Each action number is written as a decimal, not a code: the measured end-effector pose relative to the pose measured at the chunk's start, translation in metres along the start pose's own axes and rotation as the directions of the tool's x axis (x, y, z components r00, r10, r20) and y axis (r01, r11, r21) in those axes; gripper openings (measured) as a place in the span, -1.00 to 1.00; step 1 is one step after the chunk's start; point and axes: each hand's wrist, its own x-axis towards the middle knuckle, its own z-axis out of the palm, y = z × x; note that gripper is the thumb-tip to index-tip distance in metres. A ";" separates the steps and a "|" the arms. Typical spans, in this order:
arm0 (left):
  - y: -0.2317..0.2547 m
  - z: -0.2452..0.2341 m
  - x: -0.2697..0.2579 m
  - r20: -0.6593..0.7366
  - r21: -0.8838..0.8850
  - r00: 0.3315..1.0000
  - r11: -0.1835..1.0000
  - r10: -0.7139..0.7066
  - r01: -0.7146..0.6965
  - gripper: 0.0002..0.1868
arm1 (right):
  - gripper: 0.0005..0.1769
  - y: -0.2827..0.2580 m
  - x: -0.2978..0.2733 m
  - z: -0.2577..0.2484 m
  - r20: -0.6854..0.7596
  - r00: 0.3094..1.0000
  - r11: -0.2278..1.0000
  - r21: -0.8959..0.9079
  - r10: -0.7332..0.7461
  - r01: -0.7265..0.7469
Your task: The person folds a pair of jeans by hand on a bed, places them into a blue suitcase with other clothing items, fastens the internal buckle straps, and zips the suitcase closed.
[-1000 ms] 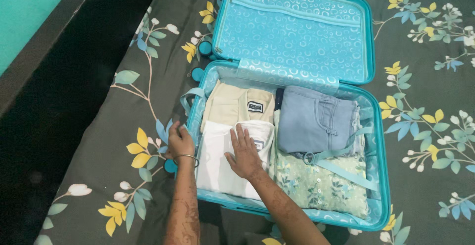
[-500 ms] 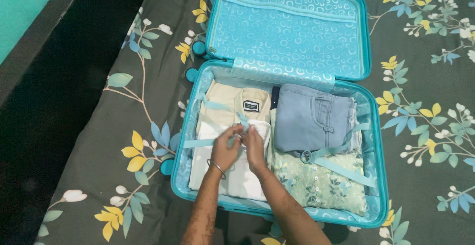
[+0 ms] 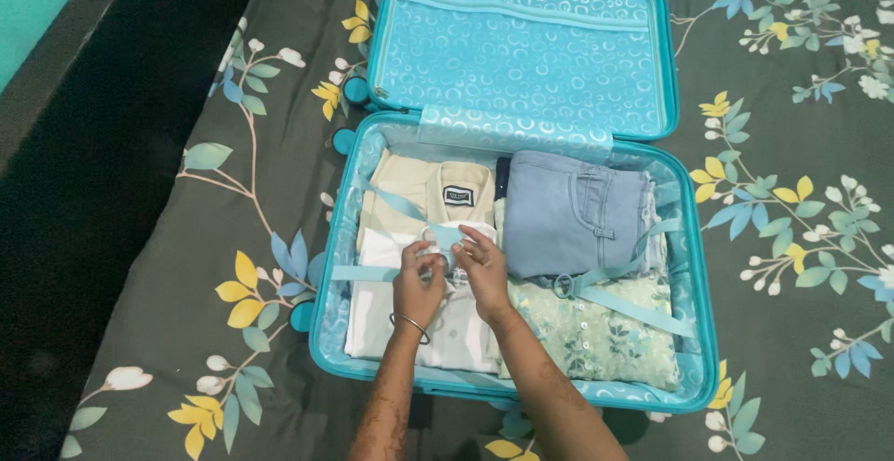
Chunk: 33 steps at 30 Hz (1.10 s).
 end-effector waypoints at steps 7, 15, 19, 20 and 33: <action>0.044 0.011 -0.004 -0.064 -0.022 0.998 1.000 -0.017 0.016 -0.43 | -0.70 0.012 0.010 -0.017 -0.130 0.981 0.989 -0.049 -0.143 0.137; 0.084 0.016 -0.004 0.187 0.529 0.878 0.708 0.440 -0.468 -0.30 | -0.64 -0.012 -0.008 -0.040 -0.143 0.970 0.931 -0.336 -0.196 0.139; 0.078 0.016 0.007 0.207 0.650 0.926 0.662 0.317 -0.372 -0.53 | -0.67 -0.012 -0.014 -0.044 -0.140 0.950 0.901 -0.379 -0.280 0.209; 0.076 0.013 0.007 0.218 0.635 0.919 0.667 0.329 -0.389 -0.54 | -0.65 -0.011 -0.015 -0.046 -0.132 0.962 0.933 -0.305 -0.241 0.192; 0.048 0.002 0.013 0.284 0.455 0.896 0.774 0.342 -0.440 -0.78 | -0.62 -0.046 -0.019 -0.054 0.101 0.992 0.905 -0.411 -0.074 0.109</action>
